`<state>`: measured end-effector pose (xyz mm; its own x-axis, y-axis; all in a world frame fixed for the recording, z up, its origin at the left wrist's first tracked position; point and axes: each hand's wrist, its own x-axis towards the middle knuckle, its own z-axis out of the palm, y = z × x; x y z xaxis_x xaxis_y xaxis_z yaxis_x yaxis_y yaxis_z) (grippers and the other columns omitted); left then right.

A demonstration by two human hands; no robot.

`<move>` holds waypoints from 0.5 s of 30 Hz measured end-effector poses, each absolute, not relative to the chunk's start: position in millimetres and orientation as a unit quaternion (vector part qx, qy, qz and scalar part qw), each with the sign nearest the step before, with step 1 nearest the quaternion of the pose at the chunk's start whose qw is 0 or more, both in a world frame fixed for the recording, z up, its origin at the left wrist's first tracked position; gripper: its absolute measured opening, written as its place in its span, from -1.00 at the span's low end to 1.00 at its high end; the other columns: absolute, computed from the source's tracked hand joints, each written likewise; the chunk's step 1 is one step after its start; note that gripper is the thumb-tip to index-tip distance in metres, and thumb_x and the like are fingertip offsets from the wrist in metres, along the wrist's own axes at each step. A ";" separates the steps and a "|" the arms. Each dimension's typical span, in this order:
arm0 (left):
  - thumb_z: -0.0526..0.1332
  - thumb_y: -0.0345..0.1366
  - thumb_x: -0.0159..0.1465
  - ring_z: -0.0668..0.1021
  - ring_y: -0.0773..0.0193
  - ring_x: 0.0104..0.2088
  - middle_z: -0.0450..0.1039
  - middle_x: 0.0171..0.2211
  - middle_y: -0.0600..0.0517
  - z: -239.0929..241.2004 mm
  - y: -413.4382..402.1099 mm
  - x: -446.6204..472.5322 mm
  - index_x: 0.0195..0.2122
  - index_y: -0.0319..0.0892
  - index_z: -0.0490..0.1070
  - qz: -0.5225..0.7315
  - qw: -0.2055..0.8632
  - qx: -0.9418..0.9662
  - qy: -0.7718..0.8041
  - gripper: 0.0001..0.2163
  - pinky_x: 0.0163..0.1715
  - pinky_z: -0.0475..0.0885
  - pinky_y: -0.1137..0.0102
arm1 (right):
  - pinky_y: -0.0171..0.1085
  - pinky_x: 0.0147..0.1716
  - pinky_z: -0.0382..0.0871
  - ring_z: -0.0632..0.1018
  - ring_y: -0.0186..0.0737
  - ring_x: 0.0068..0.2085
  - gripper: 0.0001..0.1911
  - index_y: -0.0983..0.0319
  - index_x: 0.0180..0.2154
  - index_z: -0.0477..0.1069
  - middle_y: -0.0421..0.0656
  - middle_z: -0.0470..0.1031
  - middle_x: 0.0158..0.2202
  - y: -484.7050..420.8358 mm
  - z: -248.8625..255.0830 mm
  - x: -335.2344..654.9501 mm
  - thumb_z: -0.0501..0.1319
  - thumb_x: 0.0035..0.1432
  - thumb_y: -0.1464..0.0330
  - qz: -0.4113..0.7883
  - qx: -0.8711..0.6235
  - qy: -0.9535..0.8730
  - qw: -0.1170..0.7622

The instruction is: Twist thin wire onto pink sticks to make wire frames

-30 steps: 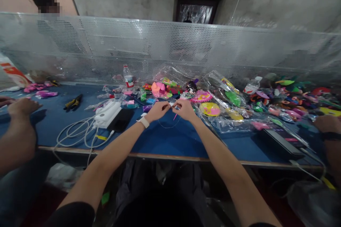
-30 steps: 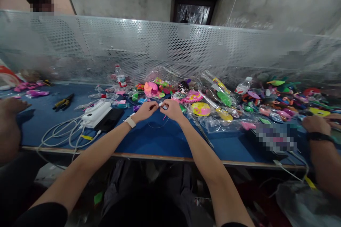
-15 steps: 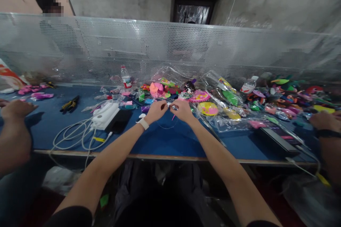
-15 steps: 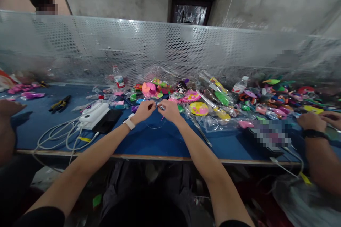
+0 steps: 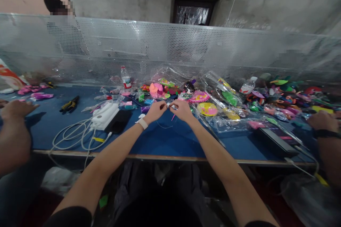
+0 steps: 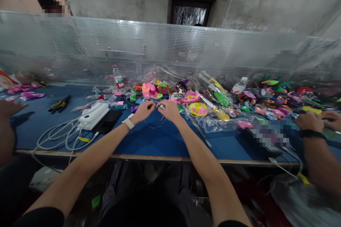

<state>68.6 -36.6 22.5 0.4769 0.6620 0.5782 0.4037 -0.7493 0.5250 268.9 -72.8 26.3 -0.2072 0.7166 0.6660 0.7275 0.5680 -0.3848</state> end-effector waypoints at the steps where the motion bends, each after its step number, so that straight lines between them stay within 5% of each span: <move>1: 0.16 -0.38 0.39 0.40 0.29 -0.44 0.38 -0.50 0.10 22.3 -36.9 68.3 -0.42 -0.16 0.33 0.405 0.152 0.844 0.317 -0.80 -0.38 0.19 0.38 | -0.25 -0.36 0.18 0.42 -0.22 -0.44 -0.90 0.19 -0.32 0.64 -0.22 0.41 -0.51 -73.0 26.9 269.2 0.32 0.17 0.35 0.002 -0.464 -0.774 0.430; 15: 0.12 -0.42 0.47 0.59 0.15 -0.26 0.57 -0.29 -0.03 19.0 -39.0 69.6 -0.23 -0.14 0.45 0.368 0.079 0.867 0.327 -0.85 -0.18 0.40 0.33 | -0.25 -0.36 0.15 0.38 -0.23 -0.47 -0.84 0.20 -0.29 0.65 -0.26 0.33 -0.54 -71.6 23.7 268.1 0.30 0.15 0.32 0.018 -0.463 -0.756 0.462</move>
<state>69.6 -39.0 19.0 0.5152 0.6255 0.5859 0.5088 -0.7734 0.3781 268.1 -71.6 23.7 -0.1434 0.7173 0.6819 0.6840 0.5698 -0.4556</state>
